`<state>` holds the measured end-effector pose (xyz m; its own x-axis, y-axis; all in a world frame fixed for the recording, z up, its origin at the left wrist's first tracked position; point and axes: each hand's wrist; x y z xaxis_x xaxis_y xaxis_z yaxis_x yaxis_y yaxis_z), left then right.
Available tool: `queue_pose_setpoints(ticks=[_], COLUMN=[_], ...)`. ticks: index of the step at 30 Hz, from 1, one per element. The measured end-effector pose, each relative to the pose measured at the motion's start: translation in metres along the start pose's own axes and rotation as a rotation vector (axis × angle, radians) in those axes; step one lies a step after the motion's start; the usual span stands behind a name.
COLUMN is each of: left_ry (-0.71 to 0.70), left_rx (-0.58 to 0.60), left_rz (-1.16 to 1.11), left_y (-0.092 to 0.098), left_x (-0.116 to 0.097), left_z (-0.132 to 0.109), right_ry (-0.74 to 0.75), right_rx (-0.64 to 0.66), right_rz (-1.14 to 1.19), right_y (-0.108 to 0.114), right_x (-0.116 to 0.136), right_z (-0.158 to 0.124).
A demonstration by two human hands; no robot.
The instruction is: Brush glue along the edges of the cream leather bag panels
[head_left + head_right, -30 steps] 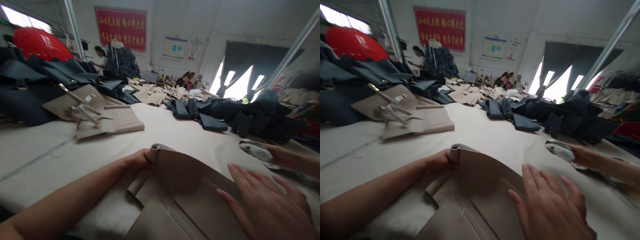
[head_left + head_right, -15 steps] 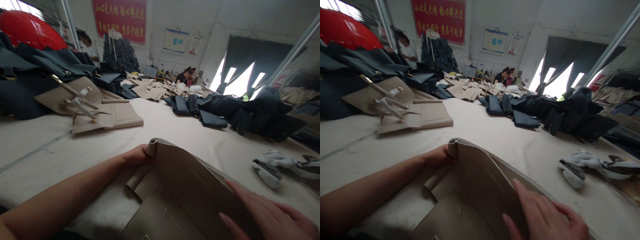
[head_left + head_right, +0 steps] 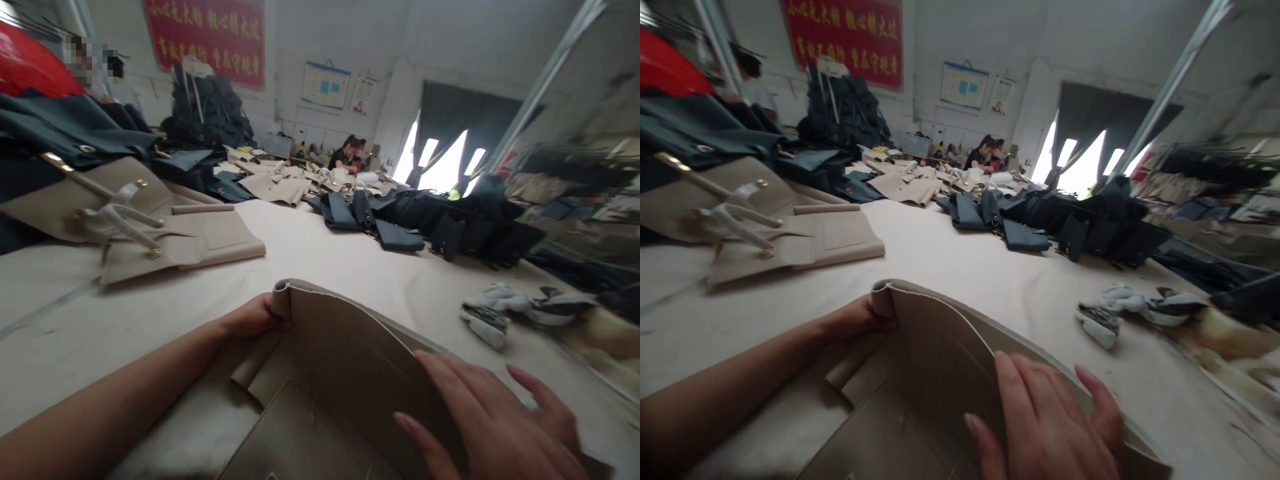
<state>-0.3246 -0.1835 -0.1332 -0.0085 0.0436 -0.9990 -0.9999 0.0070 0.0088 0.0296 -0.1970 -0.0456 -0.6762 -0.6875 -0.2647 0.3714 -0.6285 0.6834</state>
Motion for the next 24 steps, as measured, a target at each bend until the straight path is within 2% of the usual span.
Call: queue_pose_setpoints(ticks=[3,6,9,10,12,14,17,20,22,24], left_ry=[-0.009,-0.005,0.010,0.021,0.039,0.058,0.090,0.130,0.132,0.120], left_rx=[-0.007,0.000,-0.002,-0.009,-0.020,-0.007,-0.039,-0.054,-0.047,-0.050], left_rz=[-0.021,0.058,0.138,0.143,0.130,0.108,0.108,0.139,0.147,0.137], left_y=[-0.001,0.001,0.003,0.003,0.003,0.003,0.002,0.001,0.002,0.005], left_x=[0.000,0.002,0.003,0.004,0.003,0.002,-0.002,-0.004,-0.002,0.004], left_z=[0.000,0.003,0.004,0.004,0.005,0.005,0.005,0.004,0.003,0.004], right_ry=[-0.121,-0.350,-0.570,-0.622,-0.646,-0.603,-0.481,-0.334,-0.255,-0.245], right_rx=[0.018,0.035,0.323,0.373,0.485,0.577,0.739,0.932,0.978,0.860], right_rz=[-0.056,0.011,0.166,0.201,0.265,0.394,0.668,0.792,0.750,0.555], right_y=[0.014,0.011,-0.011,-0.020,-0.038,-0.050,-0.056,-0.061,-0.072,-0.084], right_x=[-0.027,-0.096,-0.186,-0.210,-0.239,-0.236,-0.192,-0.154,-0.156,-0.180], right_z=[0.018,0.022,0.004,-0.003,-0.014,-0.013,0.010,0.039,0.048,0.051])
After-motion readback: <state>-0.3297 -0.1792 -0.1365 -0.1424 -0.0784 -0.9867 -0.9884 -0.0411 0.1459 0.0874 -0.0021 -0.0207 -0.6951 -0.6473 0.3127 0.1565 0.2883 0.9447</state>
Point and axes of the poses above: each hand's wrist, its own z-axis towards the middle knuckle, its own y-axis out of the back of the hand, x = y × z, and after that the axes turned 7 degrees about -y, right-handed
